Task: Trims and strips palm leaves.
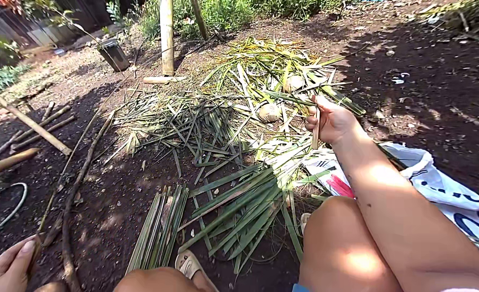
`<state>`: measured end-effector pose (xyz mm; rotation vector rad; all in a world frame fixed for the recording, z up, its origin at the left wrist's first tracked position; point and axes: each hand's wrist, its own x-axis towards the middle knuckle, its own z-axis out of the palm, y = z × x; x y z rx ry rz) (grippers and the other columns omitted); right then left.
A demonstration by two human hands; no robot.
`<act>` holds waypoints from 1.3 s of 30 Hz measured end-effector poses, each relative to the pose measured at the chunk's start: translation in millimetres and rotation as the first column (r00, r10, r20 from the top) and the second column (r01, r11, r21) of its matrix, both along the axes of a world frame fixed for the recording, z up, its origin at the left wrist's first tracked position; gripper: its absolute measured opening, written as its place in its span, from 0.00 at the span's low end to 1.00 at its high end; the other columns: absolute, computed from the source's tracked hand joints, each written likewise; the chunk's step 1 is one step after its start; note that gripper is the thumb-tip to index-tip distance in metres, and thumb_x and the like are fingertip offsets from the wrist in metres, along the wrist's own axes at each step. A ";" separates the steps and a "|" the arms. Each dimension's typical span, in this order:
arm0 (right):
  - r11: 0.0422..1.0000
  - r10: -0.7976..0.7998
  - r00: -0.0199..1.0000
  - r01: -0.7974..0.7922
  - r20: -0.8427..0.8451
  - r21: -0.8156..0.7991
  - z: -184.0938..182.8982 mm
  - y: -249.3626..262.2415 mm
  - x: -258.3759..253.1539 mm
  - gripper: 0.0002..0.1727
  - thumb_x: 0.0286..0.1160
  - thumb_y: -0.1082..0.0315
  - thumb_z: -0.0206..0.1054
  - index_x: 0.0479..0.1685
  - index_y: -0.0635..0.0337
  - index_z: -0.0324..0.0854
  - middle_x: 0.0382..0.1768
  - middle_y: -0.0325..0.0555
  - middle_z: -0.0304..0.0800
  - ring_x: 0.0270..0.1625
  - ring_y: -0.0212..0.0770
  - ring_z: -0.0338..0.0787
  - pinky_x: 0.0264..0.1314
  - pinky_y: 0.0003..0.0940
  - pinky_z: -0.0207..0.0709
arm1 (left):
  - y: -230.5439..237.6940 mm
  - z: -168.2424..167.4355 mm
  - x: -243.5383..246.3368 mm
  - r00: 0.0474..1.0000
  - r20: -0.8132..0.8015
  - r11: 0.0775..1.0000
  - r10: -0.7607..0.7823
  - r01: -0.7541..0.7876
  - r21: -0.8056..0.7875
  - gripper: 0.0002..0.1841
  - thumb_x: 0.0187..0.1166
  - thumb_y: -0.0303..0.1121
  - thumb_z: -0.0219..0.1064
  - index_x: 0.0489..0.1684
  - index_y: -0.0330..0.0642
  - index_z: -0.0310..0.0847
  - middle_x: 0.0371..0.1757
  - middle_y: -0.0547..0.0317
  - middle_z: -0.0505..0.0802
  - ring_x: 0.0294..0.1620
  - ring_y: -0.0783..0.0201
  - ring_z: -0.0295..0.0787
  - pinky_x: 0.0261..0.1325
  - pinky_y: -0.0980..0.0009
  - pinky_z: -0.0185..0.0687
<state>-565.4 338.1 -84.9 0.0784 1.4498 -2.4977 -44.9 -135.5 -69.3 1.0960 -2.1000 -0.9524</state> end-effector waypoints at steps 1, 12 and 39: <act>0.994 0.091 0.993 -0.086 -0.079 0.063 1.1 -10.5 10.2 0.13 0.92 0.53 0.53 0.61 0.43 0.78 0.22 0.27 0.76 0.17 0.24 0.73 0.20 0.19 0.70 | 18.1 -3.3 -24.9 0.999 -0.041 1.000 -0.004 0.004 0.019 0.18 0.91 0.42 0.54 0.66 0.41 0.79 0.36 0.74 0.85 0.27 0.83 0.77 0.30 0.82 0.74; 0.527 0.845 0.510 -0.739 -0.164 0.420 0.3 -111.5 155.9 0.22 0.91 0.62 0.57 0.79 0.56 0.67 0.26 0.34 0.78 0.20 0.25 0.74 0.23 0.19 0.71 | 182.2 -4.8 -221.8 0.848 -0.138 0.744 -0.511 0.517 0.424 0.18 0.94 0.43 0.50 0.69 0.48 0.80 0.29 0.69 0.76 0.20 0.75 0.65 0.23 0.79 0.62; 0.635 0.704 0.705 -0.678 0.085 0.372 14.9 -96.0 124.1 0.18 0.92 0.63 0.57 0.75 0.55 0.77 0.21 0.35 0.72 0.13 0.25 0.68 0.14 0.16 0.64 | 204.0 -27.9 -199.5 0.822 0.268 0.847 -0.502 0.530 -0.039 0.25 0.86 0.58 0.52 0.66 0.58 0.88 0.52 0.65 0.91 0.50 0.69 0.88 0.53 0.61 0.83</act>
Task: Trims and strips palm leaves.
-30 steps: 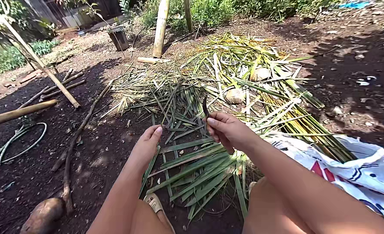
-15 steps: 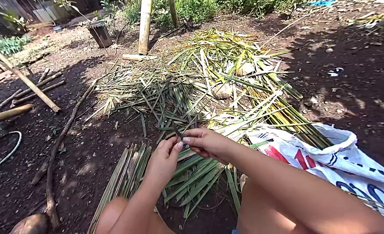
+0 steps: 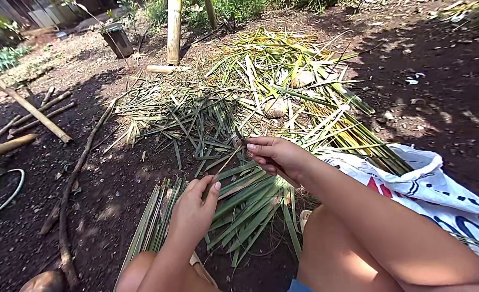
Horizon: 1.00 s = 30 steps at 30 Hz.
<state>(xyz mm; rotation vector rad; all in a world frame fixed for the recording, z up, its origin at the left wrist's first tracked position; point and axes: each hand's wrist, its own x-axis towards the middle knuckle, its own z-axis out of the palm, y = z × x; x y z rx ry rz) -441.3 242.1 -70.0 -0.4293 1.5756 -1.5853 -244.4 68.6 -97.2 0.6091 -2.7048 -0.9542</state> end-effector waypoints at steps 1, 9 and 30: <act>1.000 -0.005 1.000 0.005 -0.004 0.000 0.7 1.2 -2.1 0.18 0.92 0.63 0.56 0.75 0.55 0.77 0.20 0.35 0.71 0.13 0.25 0.68 0.14 0.17 0.64 | -0.6 0.6 0.9 1.000 -0.006 1.000 0.006 -0.006 -0.020 0.25 0.86 0.59 0.53 0.65 0.59 0.88 0.50 0.66 0.91 0.49 0.69 0.88 0.52 0.61 0.83; 0.996 -0.094 0.996 0.094 -0.005 0.008 0.5 5.8 -15.3 0.18 0.92 0.61 0.57 0.73 0.55 0.77 0.19 0.34 0.70 0.12 0.24 0.66 0.13 0.17 0.63 | -1.6 1.1 2.4 0.999 -0.040 0.989 0.025 -0.030 -0.145 0.25 0.85 0.59 0.53 0.63 0.59 0.90 0.46 0.66 0.92 0.46 0.67 0.89 0.47 0.59 0.84; 0.920 -0.374 0.928 0.370 -0.002 -0.129 2.6 47.6 -78.3 0.15 0.94 0.59 0.52 0.67 0.50 0.78 0.17 0.29 0.67 0.12 0.22 0.64 0.12 0.17 0.63 | -60.4 19.5 30.8 0.995 0.061 0.969 -0.076 0.059 0.239 0.17 0.84 0.49 0.59 0.54 0.56 0.93 0.40 0.78 0.93 0.35 0.83 0.83 0.41 0.78 0.77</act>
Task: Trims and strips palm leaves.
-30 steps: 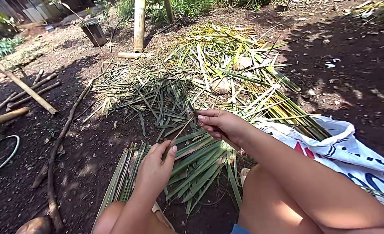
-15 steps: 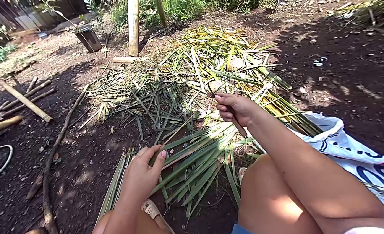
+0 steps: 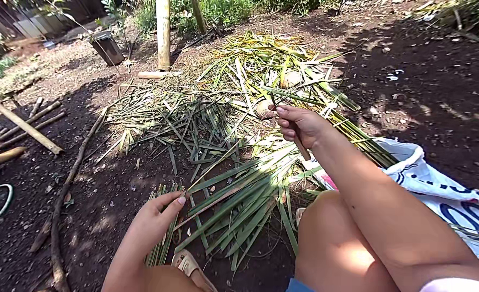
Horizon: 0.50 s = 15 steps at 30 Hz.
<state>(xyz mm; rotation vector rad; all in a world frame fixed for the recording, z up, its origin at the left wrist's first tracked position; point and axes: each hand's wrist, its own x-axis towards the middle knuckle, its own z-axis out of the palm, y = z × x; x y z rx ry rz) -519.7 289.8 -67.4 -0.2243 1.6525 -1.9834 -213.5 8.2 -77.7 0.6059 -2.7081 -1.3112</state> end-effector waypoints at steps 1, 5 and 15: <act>0.999 -0.039 0.999 0.039 0.019 -0.017 -1.2 6.4 -8.7 0.14 0.94 0.58 0.52 0.65 0.48 0.79 0.16 0.27 0.66 0.11 0.22 0.64 0.12 0.16 0.62 | -9.3 -2.4 4.3 1.000 -0.020 1.000 0.009 -0.008 0.025 0.17 0.83 0.50 0.59 0.51 0.56 0.93 0.31 0.80 0.88 0.25 0.83 0.75 0.31 0.80 0.69; 0.995 -0.066 0.997 0.070 0.046 -0.074 -4.6 21.7 -16.3 0.13 0.94 0.59 0.51 0.64 0.46 0.78 0.17 0.27 0.67 0.11 0.21 0.65 0.11 0.15 0.62 | -39.5 0.0 22.3 1.000 -0.029 0.993 0.009 -0.006 0.118 0.20 0.83 0.56 0.58 0.44 0.56 0.95 0.17 0.81 0.78 0.14 0.82 0.62 0.19 0.83 0.59; 1.000 0.024 0.998 -0.025 0.057 0.019 -1.6 8.1 -9.1 0.14 0.92 0.60 0.56 0.66 0.51 0.80 0.17 0.30 0.69 0.12 0.22 0.68 0.11 0.17 0.65 | -61.1 12.8 52.1 0.999 0.036 0.980 0.003 -0.010 0.200 0.20 0.82 0.55 0.61 0.45 0.55 0.95 0.15 0.82 0.74 0.12 0.84 0.59 0.16 0.85 0.54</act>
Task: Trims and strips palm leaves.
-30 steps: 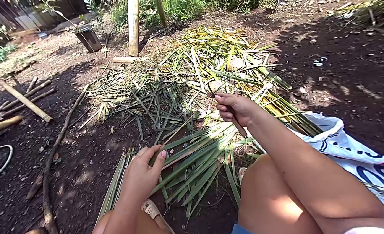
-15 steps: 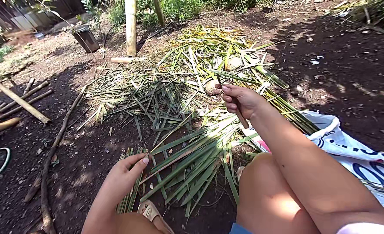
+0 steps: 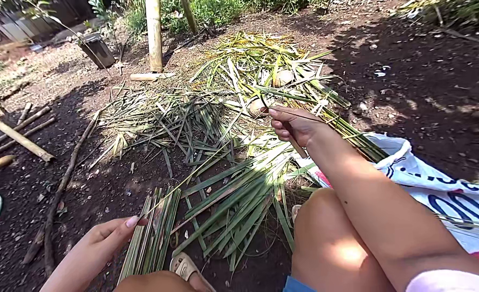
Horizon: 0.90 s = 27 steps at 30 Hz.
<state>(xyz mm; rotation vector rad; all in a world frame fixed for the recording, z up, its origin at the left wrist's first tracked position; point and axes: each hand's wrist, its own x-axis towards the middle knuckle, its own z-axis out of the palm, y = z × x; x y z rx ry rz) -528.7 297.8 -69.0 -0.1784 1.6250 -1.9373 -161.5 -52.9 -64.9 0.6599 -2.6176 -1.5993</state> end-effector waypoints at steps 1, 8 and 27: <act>1.000 0.003 1.000 -0.003 -0.018 0.014 0.0 -2.5 2.1 0.14 0.91 0.60 0.57 0.66 0.52 0.80 0.18 0.30 0.71 0.12 0.22 0.69 0.11 0.17 0.66 | -0.9 0.2 2.3 1.000 0.008 1.000 0.004 -0.004 0.002 0.19 0.82 0.54 0.60 0.45 0.54 0.95 0.15 0.82 0.73 0.12 0.84 0.59 0.16 0.86 0.54; 0.993 -0.054 0.989 0.038 -0.139 -0.113 5.5 -24.1 31.2 0.15 0.93 0.63 0.54 0.68 0.56 0.78 0.19 0.32 0.72 0.13 0.23 0.69 0.13 0.16 0.66 | 15.9 1.5 -30.9 0.882 0.411 0.935 -0.233 0.319 -0.154 0.24 0.87 0.60 0.52 0.50 0.54 0.89 0.27 0.73 0.85 0.28 0.74 0.80 0.38 0.69 0.76; 0.972 -0.078 0.986 0.043 -0.145 -0.231 2.2 -13.1 44.6 0.17 0.93 0.60 0.55 0.71 0.53 0.79 0.21 0.35 0.73 0.12 0.25 0.69 0.12 0.18 0.68 | 96.9 -59.3 -95.3 0.971 -0.188 0.919 -0.150 0.067 -0.388 0.17 0.91 0.42 0.53 0.60 0.53 0.90 0.45 0.71 0.93 0.35 0.80 0.83 0.44 0.78 0.79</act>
